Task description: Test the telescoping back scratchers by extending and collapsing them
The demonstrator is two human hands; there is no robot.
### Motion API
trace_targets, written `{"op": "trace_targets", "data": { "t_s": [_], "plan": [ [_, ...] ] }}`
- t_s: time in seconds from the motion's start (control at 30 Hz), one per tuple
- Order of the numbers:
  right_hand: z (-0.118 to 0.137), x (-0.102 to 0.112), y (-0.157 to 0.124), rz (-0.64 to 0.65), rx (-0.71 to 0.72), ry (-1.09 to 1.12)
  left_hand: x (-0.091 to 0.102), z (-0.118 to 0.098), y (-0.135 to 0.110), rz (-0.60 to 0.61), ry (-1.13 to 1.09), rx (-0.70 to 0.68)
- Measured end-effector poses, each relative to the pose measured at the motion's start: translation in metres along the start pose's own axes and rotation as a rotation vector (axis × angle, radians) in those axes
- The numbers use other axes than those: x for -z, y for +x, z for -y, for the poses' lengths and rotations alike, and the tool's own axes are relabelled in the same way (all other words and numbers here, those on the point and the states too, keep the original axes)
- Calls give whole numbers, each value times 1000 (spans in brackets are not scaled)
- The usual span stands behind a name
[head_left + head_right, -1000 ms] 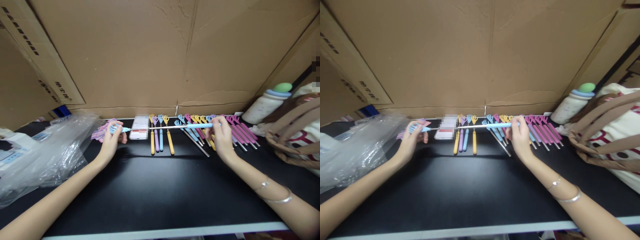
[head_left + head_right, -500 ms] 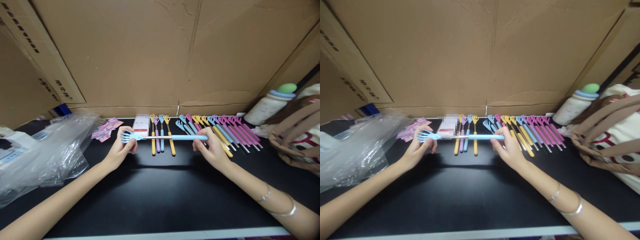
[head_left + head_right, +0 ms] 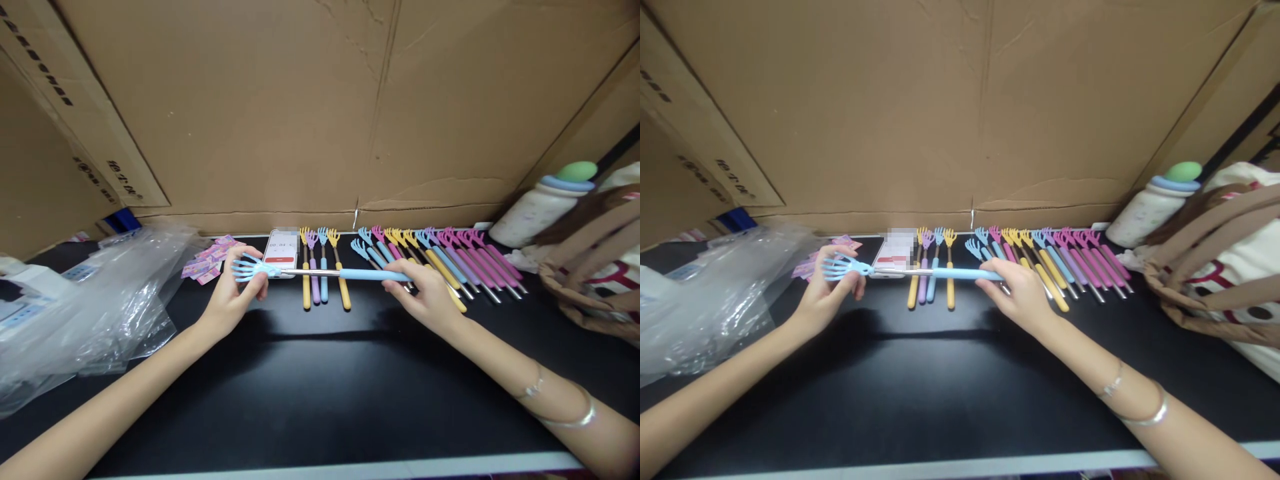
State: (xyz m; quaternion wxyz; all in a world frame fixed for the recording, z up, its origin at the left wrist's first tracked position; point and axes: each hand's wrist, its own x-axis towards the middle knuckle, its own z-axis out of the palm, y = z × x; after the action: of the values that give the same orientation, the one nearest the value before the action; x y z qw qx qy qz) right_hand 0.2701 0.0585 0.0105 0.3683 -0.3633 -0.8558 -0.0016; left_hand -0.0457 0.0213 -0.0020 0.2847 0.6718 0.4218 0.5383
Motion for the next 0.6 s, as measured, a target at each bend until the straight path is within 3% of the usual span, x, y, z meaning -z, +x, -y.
{"op": "trace_targets", "data": {
  "t_s": [0.17, 0.3, 0.47, 0.6],
  "plan": [
    [-4, 4, 2, -9, 84, -139, 4, 1, 4, 8, 359, 65],
    [-4, 8, 3, -3, 130, -287, 6, 4, 3, 37, 634, 35],
    [0, 5, 3, 77, 231, -495, 7, -2, 0, 60, 907, -197],
    [10, -7, -2, 161, 315, -512, -3, -12, -7, 218, 1041, -395]
  ]
}}
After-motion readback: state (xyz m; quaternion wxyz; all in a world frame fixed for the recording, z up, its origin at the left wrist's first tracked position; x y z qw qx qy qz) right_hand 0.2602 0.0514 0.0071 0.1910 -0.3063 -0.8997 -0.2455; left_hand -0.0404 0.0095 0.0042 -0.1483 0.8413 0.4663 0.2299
